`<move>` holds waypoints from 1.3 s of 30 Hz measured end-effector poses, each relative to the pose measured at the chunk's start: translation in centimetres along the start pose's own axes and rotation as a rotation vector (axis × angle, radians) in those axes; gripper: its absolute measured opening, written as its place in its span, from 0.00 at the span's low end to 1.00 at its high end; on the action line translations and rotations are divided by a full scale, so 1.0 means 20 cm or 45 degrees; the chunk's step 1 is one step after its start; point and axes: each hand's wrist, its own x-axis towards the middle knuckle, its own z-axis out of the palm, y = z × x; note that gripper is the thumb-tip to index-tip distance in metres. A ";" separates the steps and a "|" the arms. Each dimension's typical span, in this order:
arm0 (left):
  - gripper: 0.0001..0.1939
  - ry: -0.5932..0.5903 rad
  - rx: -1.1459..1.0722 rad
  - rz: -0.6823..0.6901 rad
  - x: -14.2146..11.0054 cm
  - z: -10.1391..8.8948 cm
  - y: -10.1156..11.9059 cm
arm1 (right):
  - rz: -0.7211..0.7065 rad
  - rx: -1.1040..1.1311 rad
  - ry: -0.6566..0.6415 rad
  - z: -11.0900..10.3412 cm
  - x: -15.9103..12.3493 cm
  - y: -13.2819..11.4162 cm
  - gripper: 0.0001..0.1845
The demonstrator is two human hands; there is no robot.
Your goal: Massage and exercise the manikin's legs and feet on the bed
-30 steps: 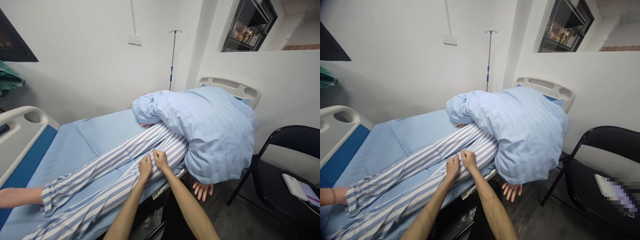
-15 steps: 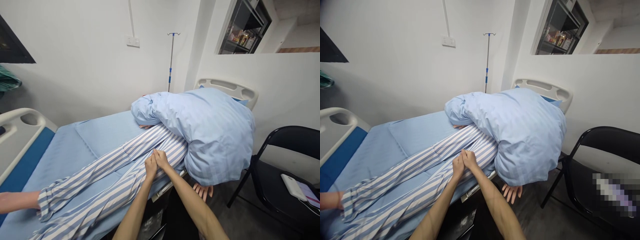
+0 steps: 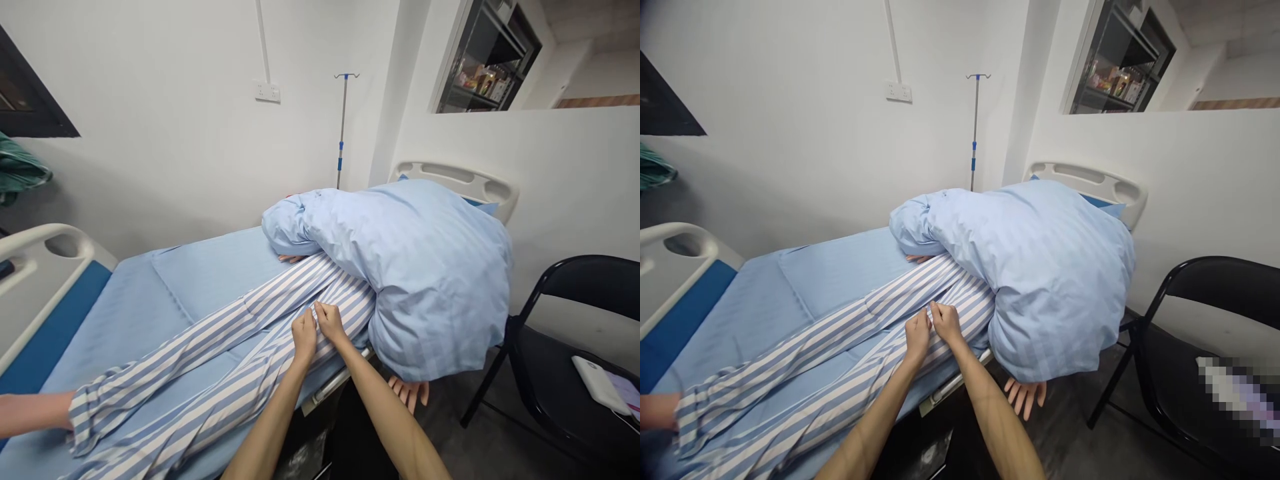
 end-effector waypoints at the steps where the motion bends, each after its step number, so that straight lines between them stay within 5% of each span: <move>1: 0.25 0.006 -0.041 -0.011 0.00 0.02 0.03 | 0.028 0.064 0.002 0.00 0.01 0.00 0.30; 9: 0.24 0.057 0.427 0.039 0.01 0.13 0.02 | 0.268 0.310 0.156 -0.02 0.07 -0.02 0.31; 16: 0.23 -0.018 0.658 0.096 0.00 0.12 -0.02 | -0.127 -0.141 -0.134 -0.16 0.13 -0.03 0.27; 25: 0.24 0.015 0.352 0.136 0.04 0.18 0.06 | 0.010 0.083 0.194 -0.13 0.08 0.09 0.30; 31: 0.25 0.035 0.244 0.153 0.08 0.31 0.10 | 0.143 0.322 0.243 -0.13 0.12 0.12 0.30; 39: 0.24 0.028 0.378 0.118 0.08 0.31 0.04 | 0.051 0.201 0.132 -0.20 0.14 0.04 0.29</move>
